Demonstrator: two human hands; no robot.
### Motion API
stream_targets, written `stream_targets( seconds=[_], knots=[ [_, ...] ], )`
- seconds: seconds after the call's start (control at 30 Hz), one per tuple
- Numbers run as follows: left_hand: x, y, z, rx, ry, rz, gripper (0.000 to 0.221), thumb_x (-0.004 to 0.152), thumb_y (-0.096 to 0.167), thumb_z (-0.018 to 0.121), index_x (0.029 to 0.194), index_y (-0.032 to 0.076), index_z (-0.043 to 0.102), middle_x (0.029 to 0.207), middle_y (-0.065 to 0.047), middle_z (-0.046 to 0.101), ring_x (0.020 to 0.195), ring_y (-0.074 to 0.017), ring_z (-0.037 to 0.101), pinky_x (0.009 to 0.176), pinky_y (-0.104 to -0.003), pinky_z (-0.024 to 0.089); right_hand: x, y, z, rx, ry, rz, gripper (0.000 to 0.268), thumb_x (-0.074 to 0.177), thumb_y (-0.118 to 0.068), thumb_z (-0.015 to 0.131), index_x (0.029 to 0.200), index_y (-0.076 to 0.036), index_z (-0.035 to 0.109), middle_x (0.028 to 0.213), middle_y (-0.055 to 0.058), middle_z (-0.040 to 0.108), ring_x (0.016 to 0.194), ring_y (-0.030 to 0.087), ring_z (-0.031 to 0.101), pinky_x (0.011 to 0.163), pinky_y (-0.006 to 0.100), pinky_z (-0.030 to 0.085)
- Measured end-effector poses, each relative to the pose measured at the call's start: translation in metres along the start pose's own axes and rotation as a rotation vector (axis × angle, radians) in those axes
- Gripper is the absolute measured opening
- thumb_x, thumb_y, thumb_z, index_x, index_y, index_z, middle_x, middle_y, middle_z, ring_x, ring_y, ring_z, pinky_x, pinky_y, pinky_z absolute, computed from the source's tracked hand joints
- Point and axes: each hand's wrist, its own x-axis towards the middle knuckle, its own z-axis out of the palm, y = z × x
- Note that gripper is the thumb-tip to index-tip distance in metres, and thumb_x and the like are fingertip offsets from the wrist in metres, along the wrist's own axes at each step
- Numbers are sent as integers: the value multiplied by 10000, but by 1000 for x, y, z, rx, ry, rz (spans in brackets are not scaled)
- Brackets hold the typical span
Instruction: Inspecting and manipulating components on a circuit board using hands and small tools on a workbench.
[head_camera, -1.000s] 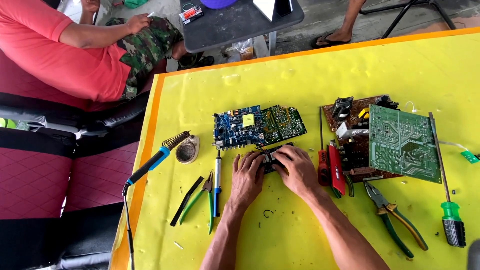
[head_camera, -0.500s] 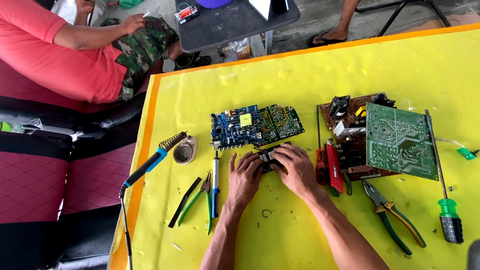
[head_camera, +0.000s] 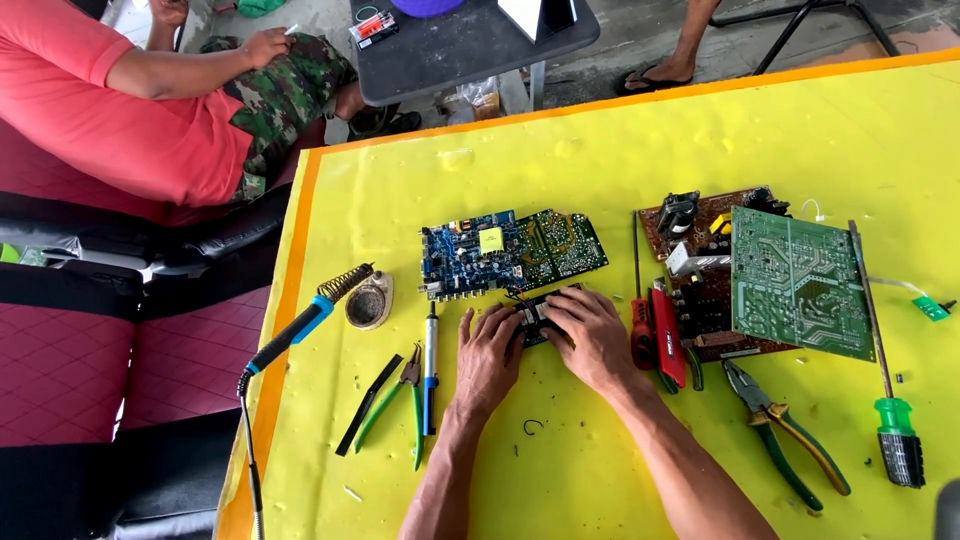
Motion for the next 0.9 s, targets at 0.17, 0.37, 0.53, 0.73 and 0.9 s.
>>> stream_targets(
  seconds=[0.17,0.37,0.53,0.73,0.9],
  knots=[
    [2,6,-7,-6,15,25,173,939,178,702,1108,168,736,1143,-59,732,1274,-259,623,1180,-566,284,-5,4,4,-18,25,9,238,852,-296,813,1069,-215,761,1128,-27,736,1249,192,634,1091,412,467],
    [2,5,-4,17,28,39,157,918,167,717,1073,163,739,1101,-50,733,1242,-246,641,1182,-567,286,-2,1,1,-22,-12,29,231,846,-280,815,1061,-223,755,1077,-19,720,1220,196,641,1084,415,467],
    [5,9,-7,-3,39,13,213,924,163,701,1137,151,713,1154,-75,712,1264,-286,620,1158,-583,307,3,-11,-12,21,-86,27,241,888,-237,773,1125,-198,749,1187,32,708,1256,242,620,1094,445,457],
    [1,2,-1,38,42,55,149,929,201,714,1075,178,736,1112,-56,734,1237,-252,644,1167,-573,300,1,-6,-5,-17,0,-7,187,857,-239,808,1039,-222,771,1164,-6,722,1260,203,624,1080,423,464],
    [0,0,5,23,34,50,177,955,174,674,1121,193,733,1163,-65,723,1230,-266,648,1107,-512,401,-2,2,4,1,-55,4,156,897,-254,776,1045,-205,773,1147,20,739,1228,218,649,1077,443,472]
  ],
)
